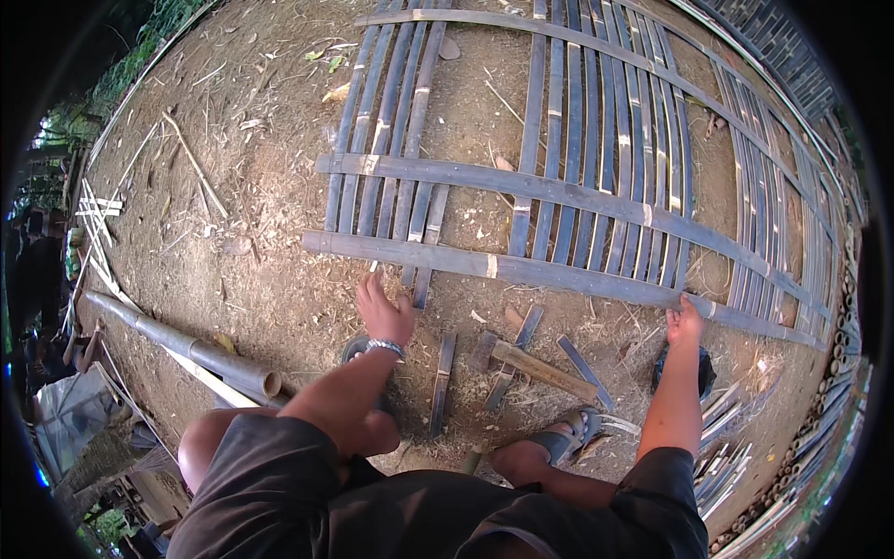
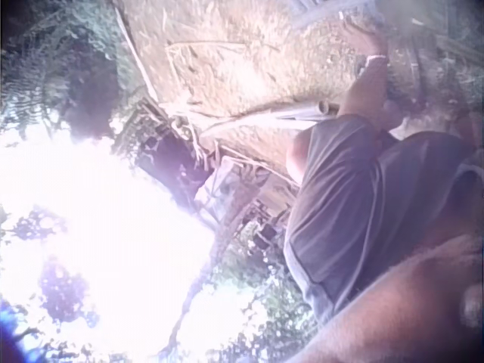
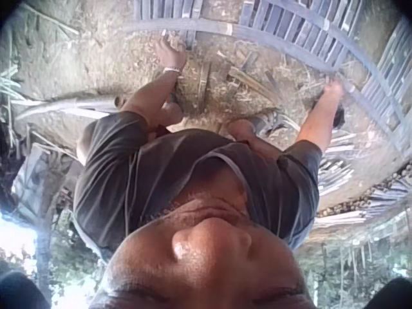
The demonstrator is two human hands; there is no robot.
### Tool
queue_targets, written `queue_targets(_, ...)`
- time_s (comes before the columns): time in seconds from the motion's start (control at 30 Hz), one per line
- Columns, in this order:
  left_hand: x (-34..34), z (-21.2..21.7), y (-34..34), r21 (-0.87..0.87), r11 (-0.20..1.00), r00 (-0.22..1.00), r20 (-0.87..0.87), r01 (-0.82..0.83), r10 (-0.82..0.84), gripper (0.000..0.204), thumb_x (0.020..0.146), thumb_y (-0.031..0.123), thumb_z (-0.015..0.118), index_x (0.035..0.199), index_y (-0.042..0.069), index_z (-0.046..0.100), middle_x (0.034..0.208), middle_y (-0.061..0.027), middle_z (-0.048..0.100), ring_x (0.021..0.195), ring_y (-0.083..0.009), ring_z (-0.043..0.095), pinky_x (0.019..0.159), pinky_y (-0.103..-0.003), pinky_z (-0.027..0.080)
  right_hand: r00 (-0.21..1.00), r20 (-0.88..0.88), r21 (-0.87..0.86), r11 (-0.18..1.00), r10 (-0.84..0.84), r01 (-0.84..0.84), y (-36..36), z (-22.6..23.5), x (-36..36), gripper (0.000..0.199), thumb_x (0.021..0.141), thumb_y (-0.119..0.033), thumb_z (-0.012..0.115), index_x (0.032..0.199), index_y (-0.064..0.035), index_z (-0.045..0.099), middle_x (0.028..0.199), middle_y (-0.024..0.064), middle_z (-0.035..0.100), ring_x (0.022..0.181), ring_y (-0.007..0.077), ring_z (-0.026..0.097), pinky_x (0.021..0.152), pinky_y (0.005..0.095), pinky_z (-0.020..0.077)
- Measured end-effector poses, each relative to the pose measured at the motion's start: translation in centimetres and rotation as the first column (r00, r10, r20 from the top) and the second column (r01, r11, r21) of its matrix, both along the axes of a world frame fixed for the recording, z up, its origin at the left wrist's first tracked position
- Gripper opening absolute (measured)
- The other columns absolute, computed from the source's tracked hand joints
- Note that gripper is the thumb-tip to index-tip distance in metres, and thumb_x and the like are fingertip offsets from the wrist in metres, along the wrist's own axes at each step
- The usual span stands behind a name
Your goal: The person uses pliers to secure wire on a bamboo frame and then inserts thin bamboo strips into the structure by hand while it lies on the ground.
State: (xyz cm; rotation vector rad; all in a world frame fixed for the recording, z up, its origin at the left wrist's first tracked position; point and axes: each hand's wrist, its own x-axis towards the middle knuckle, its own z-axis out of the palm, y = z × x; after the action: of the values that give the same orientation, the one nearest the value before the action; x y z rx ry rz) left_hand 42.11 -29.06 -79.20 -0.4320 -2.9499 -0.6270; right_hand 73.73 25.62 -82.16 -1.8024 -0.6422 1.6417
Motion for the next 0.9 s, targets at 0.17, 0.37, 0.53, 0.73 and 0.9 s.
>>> queue_targets(0.17, 4.6, -0.3, 3.4, 0.049, 0.927, 0.839, 0.444, -0.372, 0.314, 0.056, 0.08, 0.034, 0.086, 0.115, -0.002, 0.061, 0.111, -0.0215, 0.062, 0.095, -0.0313, 0.065, 0.085, -0.042, 0.052, 0.998, 0.06, -0.021, 1.0, 0.025, -0.023, -0.6, 0.8, -1.3, 0.038, 0.094, -0.008, 0.071, 0.13, -0.0037, 0.06, 0.129, 0.0093, 0.064, 0.124, 0.0267, 0.06, 0.114, 0.047, 0.0429)
queue_targets(0.37, 4.1, 1.5, 6.1, 0.056, 0.915, 0.773, 0.556, -0.4, 0.304, 0.051, 0.078, 0.033, 0.086, 0.112, -0.002, 0.071, 0.094, -0.0183, 0.075, 0.087, -0.0313, 0.072, 0.082, -0.042, 0.055, 0.999, -0.028, 0.016, 1.0, 0.024, -0.023, 0.6, 0.0, 0.8, 0.035, 0.094, -0.007, 0.07, 0.127, -0.0021, 0.061, 0.127, 0.0104, 0.065, 0.123, 0.0264, 0.061, 0.111, 0.0448, 0.0465)
queue_targets(0.53, 4.9, 0.2, 6.8, 0.12, 0.894, 0.79, 0.527, -0.432, 0.311, 0.043, 0.08, 0.031, 0.084, 0.108, 0.001, 0.074, 0.091, -0.019, 0.075, 0.083, -0.0301, 0.073, 0.079, -0.04, 0.055, 0.998, -0.015, 0.027, 0.998, 0.064, -0.063, 0.0, 0.1, -0.1, 0.038, 0.095, -0.007, 0.07, 0.131, -0.0016, 0.057, 0.13, 0.0121, 0.063, 0.125, 0.0267, 0.059, 0.111, 0.0447, 0.0472)
queue_targets(0.73, 4.4, 0.0, 6.9, 0.158, 0.891, 0.784, 0.556, -0.426, 0.276, 0.038, 0.082, 0.031, 0.083, 0.102, 0.001, 0.073, 0.079, -0.0174, 0.073, 0.075, -0.031, 0.071, 0.075, -0.039, 0.054, 0.997, 0.011, 0.016, 0.996, 0.082, -0.083, -0.3, -0.4, -0.6, 0.046, 0.096, -0.011, 0.069, 0.138, -0.0014, 0.051, 0.139, 0.0125, 0.057, 0.128, 0.0266, 0.057, 0.114, 0.0457, 0.0433)
queue_targets(0.9, 3.7, -0.1, 7.3, 0.102, 0.911, 0.798, 0.527, -0.4, 0.292, 0.039, 0.081, 0.033, 0.082, 0.099, 0.0, 0.073, 0.077, -0.0182, 0.071, 0.075, -0.0358, 0.069, 0.073, -0.043, 0.054, 0.985, 0.082, -0.048, 0.988, 0.149, -0.145, -0.2, 0.1, -0.1, 0.063, 0.093, -0.02, 0.074, 0.146, -0.0018, 0.045, 0.147, 0.0141, 0.052, 0.134, 0.0282, 0.051, 0.116, 0.0464, 0.0381)
